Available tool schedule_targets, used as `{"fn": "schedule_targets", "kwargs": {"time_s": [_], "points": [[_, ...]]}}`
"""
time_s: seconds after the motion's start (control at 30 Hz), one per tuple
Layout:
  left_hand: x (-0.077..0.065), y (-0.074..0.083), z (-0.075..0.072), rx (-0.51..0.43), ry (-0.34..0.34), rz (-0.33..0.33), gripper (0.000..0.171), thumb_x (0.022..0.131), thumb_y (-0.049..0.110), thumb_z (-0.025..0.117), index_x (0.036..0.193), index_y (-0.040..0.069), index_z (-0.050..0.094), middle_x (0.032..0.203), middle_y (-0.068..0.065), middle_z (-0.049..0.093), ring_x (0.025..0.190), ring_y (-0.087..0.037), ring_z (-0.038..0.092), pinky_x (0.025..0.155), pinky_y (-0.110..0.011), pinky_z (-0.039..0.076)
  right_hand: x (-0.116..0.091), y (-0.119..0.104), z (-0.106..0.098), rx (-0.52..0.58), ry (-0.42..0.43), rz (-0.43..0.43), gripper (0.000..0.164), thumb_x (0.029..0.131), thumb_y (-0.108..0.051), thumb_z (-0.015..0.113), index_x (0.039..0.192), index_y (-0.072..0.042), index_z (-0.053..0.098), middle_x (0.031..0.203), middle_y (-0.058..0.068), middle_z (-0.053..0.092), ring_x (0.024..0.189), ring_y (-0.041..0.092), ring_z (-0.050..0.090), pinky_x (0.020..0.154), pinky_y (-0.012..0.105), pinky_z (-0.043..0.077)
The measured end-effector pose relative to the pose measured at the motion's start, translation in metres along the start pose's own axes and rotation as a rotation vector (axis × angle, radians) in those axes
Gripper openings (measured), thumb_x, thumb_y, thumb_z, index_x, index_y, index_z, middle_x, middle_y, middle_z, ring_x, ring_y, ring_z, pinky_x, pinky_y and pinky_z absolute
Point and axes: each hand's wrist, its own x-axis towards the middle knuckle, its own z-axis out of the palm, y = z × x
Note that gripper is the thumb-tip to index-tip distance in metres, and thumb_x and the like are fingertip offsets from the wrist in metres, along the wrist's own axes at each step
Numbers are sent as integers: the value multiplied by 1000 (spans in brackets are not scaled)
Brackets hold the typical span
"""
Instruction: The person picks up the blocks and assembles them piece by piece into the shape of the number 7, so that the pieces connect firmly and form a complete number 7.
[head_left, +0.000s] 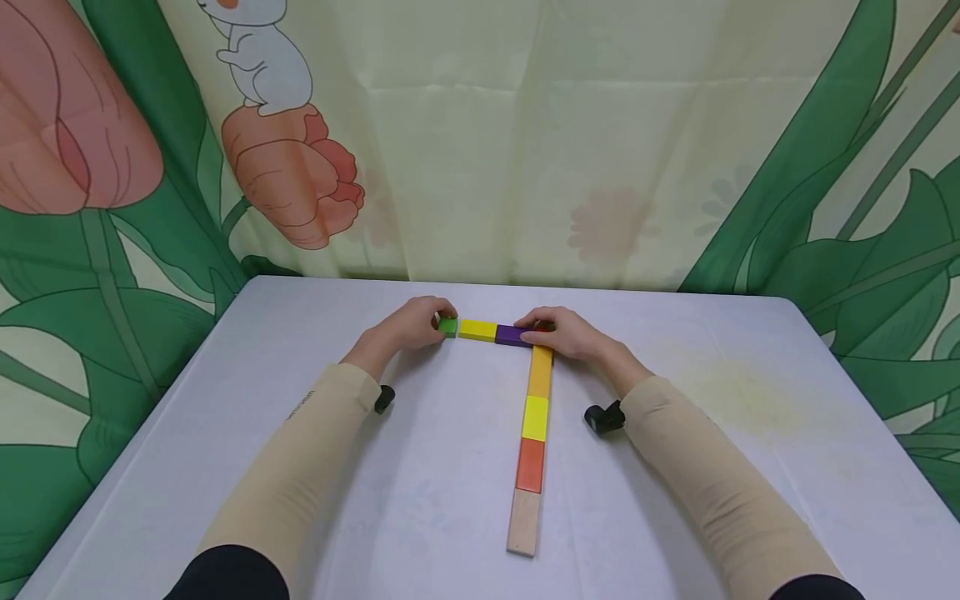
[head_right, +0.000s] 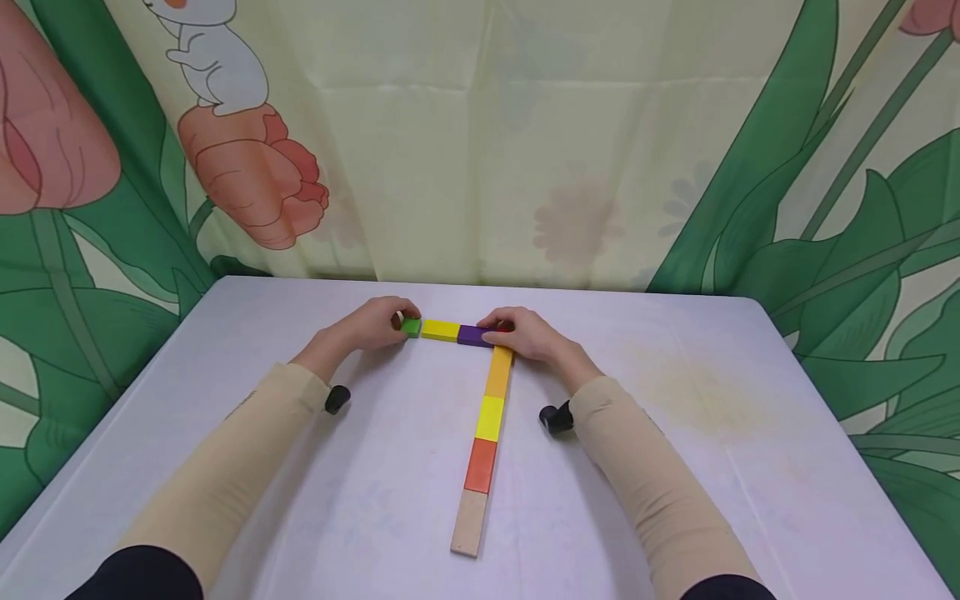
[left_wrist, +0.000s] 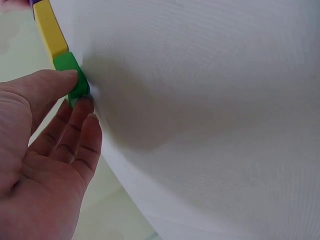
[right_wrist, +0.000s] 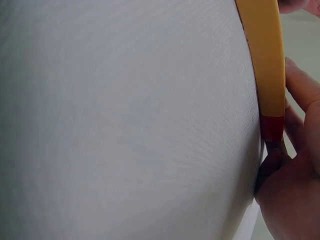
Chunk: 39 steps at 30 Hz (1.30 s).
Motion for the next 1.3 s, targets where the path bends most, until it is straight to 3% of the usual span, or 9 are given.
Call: {"fn": "schedule_targets", "kwargs": {"time_s": [1.07,1.3], "points": [[1,6,1,6,12,25,35,91,-4,65,126,1,65,115,-13,64,99,-28,57,93,-36,48,1,1,1,-13,8,-12,30,100,-21,65,128,-12,69,122,8,65,107,28,51,97,40,41],[1,5,3,-10,14,0,34,92,-3,66,126,3,65,113,-12,63,99,-28,55,94,-36,48,1,2,1,-10,7,3,30,101,-22,64,129,-13,69,125,8,64,111,28,51,103,43,39]]}}
